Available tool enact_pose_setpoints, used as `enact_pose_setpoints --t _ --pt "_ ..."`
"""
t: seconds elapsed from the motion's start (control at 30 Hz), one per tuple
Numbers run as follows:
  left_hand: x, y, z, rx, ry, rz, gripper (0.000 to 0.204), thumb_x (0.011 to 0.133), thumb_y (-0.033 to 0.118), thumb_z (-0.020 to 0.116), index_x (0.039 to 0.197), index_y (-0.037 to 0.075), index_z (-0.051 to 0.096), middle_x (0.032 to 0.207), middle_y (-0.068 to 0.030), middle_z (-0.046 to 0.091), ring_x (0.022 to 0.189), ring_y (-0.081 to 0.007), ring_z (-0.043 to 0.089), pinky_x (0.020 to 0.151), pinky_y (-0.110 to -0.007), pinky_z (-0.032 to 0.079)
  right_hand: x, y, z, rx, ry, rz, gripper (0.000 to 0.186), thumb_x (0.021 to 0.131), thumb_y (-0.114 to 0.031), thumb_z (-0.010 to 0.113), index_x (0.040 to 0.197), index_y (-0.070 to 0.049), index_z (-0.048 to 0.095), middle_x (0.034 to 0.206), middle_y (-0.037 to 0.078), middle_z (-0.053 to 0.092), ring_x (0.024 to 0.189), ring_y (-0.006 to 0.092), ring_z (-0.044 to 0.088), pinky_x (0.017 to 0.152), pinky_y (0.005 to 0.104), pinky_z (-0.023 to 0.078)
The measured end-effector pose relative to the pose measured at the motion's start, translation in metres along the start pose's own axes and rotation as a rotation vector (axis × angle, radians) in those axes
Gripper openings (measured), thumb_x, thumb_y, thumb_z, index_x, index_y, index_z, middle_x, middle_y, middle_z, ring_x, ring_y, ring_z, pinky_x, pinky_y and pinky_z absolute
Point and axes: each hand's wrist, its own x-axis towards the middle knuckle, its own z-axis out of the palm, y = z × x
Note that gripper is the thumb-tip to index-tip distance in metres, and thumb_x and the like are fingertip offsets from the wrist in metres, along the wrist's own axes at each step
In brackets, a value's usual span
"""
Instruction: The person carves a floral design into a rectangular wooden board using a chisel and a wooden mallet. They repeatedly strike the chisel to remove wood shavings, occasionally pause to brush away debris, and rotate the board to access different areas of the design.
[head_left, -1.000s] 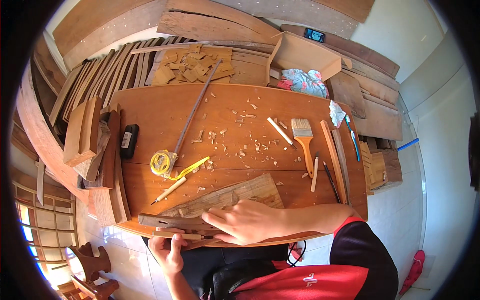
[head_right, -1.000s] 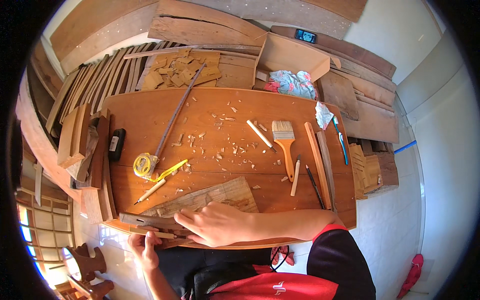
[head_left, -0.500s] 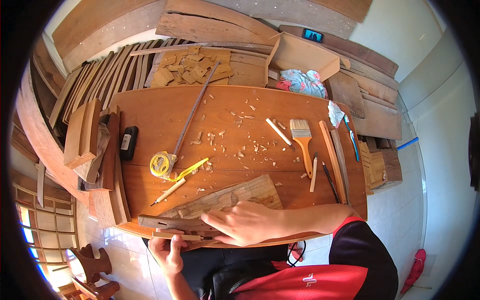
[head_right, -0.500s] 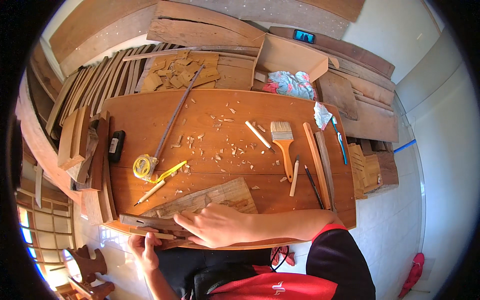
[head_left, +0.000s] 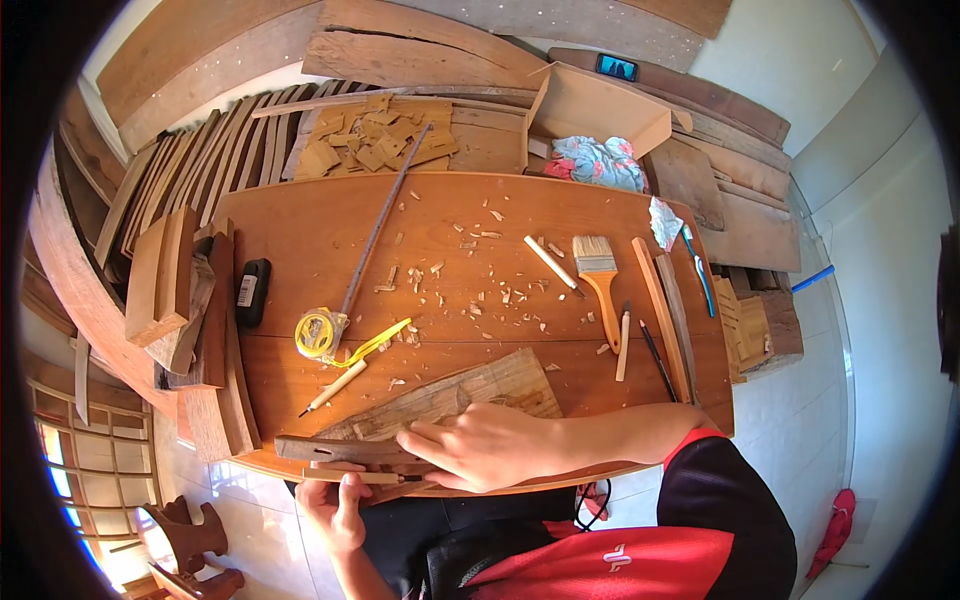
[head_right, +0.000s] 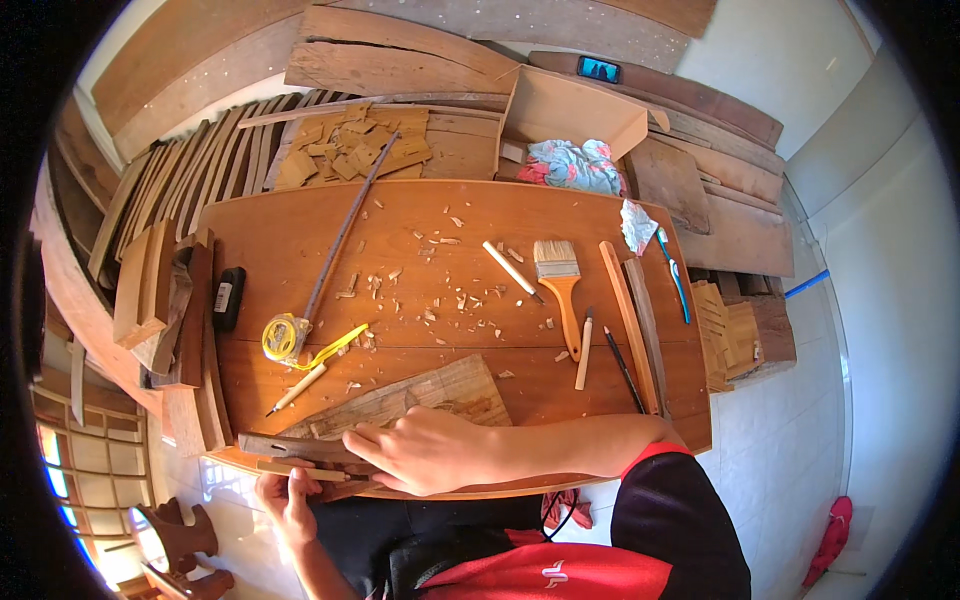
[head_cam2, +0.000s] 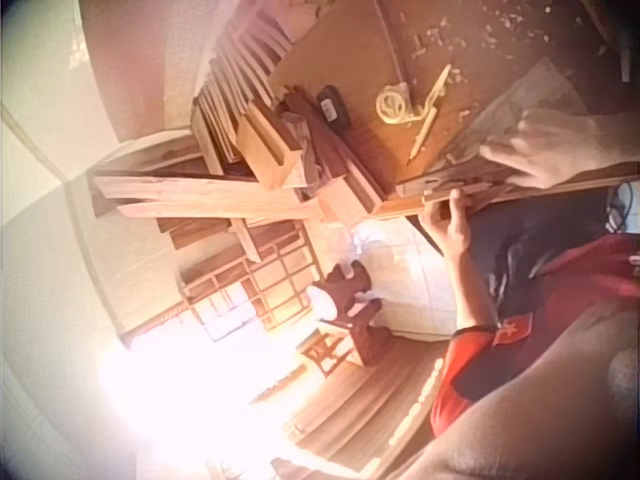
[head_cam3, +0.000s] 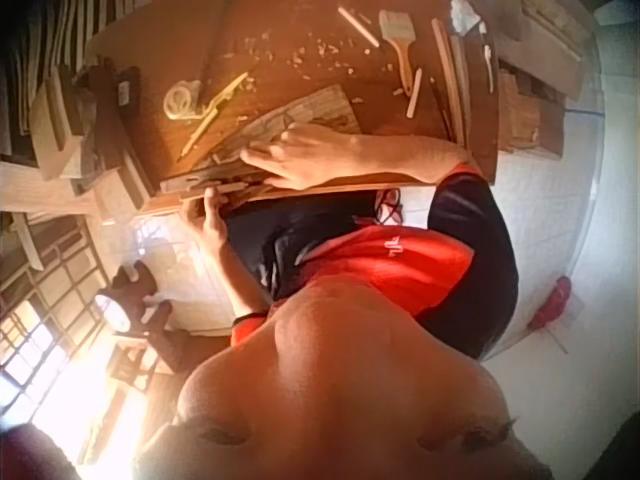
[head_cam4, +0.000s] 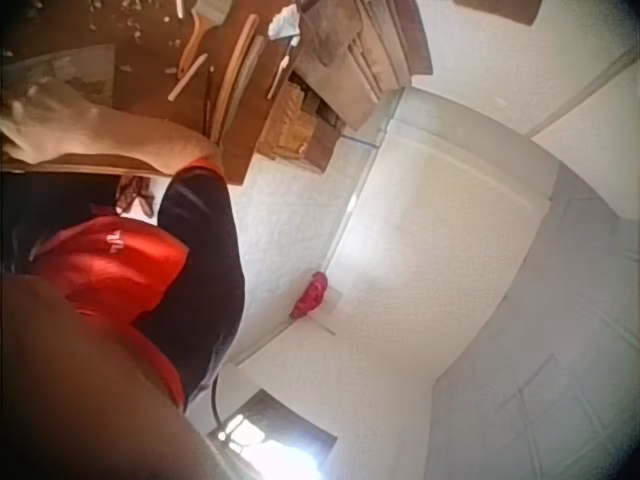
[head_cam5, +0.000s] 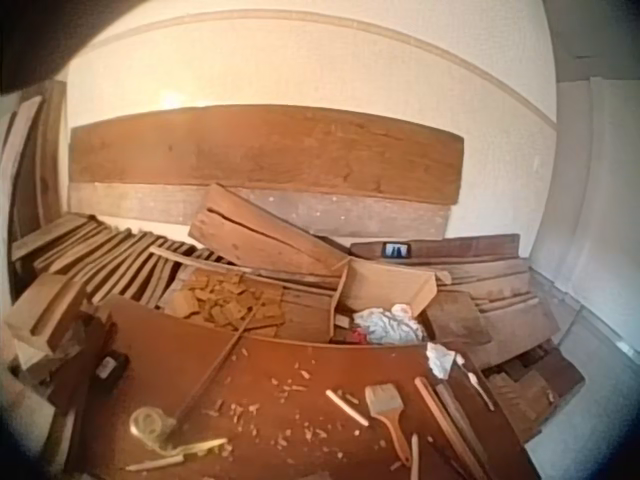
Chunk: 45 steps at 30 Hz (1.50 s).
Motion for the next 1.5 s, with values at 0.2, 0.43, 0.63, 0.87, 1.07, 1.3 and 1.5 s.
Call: enact_pose_setpoints --t 0.2,0.43,0.63,0.87,1.07,1.3,1.5 --pt "-0.0005 -0.0032 -0.0016 -0.012 -0.004 -0.007 0.028 0.1 0.02 0.064 0.088 -0.005 0.068 0.06 -0.0048 0.058 0.054 -0.011 0.055 0.054 -0.024 0.043 0.0007 -0.0001 0.0008 0.001 0.002 -0.002 0.061 0.101 -0.036 0.062 0.139 0.009 0.046 0.105 0.018 0.067 0.053 0.0254 0.067 0.045 0.0365 0.054" --pt "-0.0003 0.0 0.0 -0.013 -0.008 -0.008 0.029 0.101 0.021 0.065 0.088 -0.005 0.068 0.06 -0.005 0.058 0.054 -0.0112 0.055 0.053 -0.025 0.043 -0.0007 -0.0002 -0.0015 0.05 -0.025 0.016 0.062 0.099 -0.034 0.066 0.139 0.009 0.043 0.103 0.017 0.065 0.054 0.0268 0.066 0.045 0.0377 0.053" --pt "-0.0012 -0.0021 -0.0021 0.011 -0.003 -0.013 0.028 0.101 0.02 0.065 0.088 -0.004 0.069 0.061 -0.0051 0.059 0.054 -0.0114 0.055 0.053 -0.025 0.044 -0.0003 -0.001 -0.0011 0.067 0.009 0.019 0.06 0.099 -0.034 0.066 0.136 0.008 0.045 0.106 0.017 0.064 0.055 0.027 0.067 0.045 0.0385 0.054" --pt "-0.0002 0.003 0.0003 -0.016 -0.004 -0.02 0.027 0.101 0.019 0.065 0.088 -0.005 0.068 0.062 -0.0049 0.058 0.054 -0.0114 0.054 0.054 -0.026 0.045 0.0008 -0.0004 0.0 0.041 0.007 0.015 0.058 0.099 -0.034 0.066 0.135 0.008 0.046 0.102 0.016 0.065 0.054 0.0262 0.067 0.046 0.0379 0.054" --pt "-0.0007 -0.0004 -0.0004 -0.021 -0.002 -0.015 0.025 0.1 0.018 0.065 0.088 -0.004 0.068 0.061 -0.0048 0.058 0.054 -0.0116 0.055 0.054 -0.026 0.045 0.0009 -0.0006 -0.0005 0.043 0.001 0.02 0.058 0.099 -0.034 0.066 0.134 0.008 0.046 0.102 0.016 0.065 0.054 0.0261 0.067 0.045 0.0382 0.054" --pt "-0.0013 -0.0022 -0.0022 -0.003 0.002 -0.016 0.025 0.1 0.018 0.065 0.088 -0.005 0.069 0.061 -0.0051 0.059 0.054 -0.0115 0.055 0.054 -0.026 0.045 0.0019 -0.0008 -0.0006 0.058 -0.005 0.024 0.06 0.098 -0.034 0.066 0.135 0.008 0.046 0.104 0.017 0.064 0.054 0.0267 0.067 0.045 0.0388 0.054" --pt "-0.0001 0.0032 -0.0009 0.006 0.002 -0.009 0.027 0.1 0.019 0.065 0.088 -0.005 0.069 0.062 -0.0054 0.059 0.054 -0.0114 0.055 0.054 -0.025 0.045 0.0006 -0.0009 0.0003 0.073 0.059 0.008 0.061 0.097 -0.034 0.068 0.135 0.009 0.047 0.108 0.017 0.063 0.053 0.0264 0.066 0.045 0.0384 0.054"
